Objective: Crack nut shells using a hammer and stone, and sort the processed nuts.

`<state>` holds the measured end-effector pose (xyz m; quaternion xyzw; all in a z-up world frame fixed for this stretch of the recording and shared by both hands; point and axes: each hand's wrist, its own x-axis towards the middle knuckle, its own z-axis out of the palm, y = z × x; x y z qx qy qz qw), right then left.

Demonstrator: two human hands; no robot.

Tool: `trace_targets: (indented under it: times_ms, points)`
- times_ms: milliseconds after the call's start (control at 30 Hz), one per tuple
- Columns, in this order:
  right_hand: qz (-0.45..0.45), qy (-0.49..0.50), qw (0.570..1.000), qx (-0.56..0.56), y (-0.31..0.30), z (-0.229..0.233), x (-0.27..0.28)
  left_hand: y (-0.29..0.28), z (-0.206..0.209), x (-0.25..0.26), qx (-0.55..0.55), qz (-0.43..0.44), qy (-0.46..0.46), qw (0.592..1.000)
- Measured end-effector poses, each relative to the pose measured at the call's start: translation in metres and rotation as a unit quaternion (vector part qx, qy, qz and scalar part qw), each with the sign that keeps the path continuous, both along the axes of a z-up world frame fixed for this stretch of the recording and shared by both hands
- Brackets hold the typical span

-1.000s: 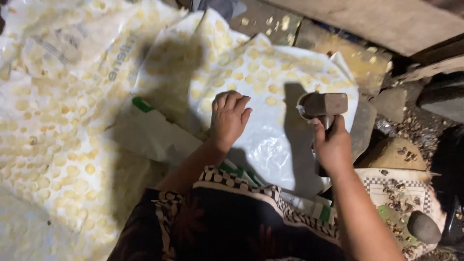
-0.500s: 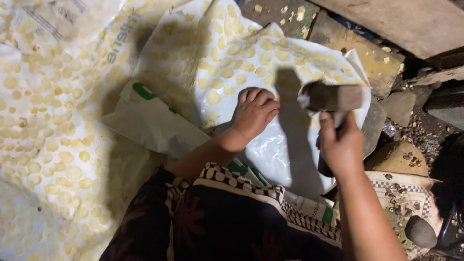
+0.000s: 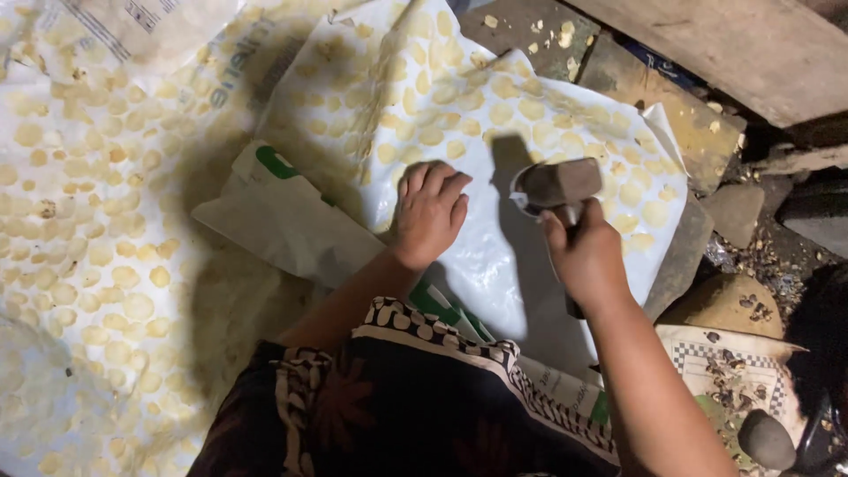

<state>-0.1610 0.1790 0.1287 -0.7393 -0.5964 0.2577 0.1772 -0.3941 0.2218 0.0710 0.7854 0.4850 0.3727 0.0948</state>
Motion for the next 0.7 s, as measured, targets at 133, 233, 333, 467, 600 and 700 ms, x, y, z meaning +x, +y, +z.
trace_targets:
  times_ms: [133, 233, 333, 467, 600, 700]
  points:
    - [-0.024, -0.016, 0.994, 0.107, -0.022, -0.043, -0.002, 0.008, -0.019, -0.004, -0.029, 0.014, -0.001, 0.999]
    - [-0.02, -0.01, 0.998, 0.058, -0.019, -0.062, 0.003, 0.018, -0.031, 0.004, -0.001, -0.047, -0.044, 0.998]
    - [0.018, -0.011, 0.999, -0.041, 0.012, -0.017, 0.014, 0.011, -0.026, -0.001, -0.001, -0.015, -0.027, 1.0]
    - [-0.019, 0.003, 0.999, 0.038, -0.01, -0.029, -0.002, 0.01, -0.034, -0.005, -0.001, -0.011, -0.012, 1.0]
    - [-0.019, 0.0, 0.999, 0.049, -0.007, -0.052, 0.017, 0.016, -0.039, 0.003, -0.052, 0.014, -0.056, 0.997]
    - [-0.053, 0.076, 0.996, -0.002, 0.006, 0.005, 0.009, 0.021, -0.029, 0.016, -0.077, 0.011, -0.049, 0.996]
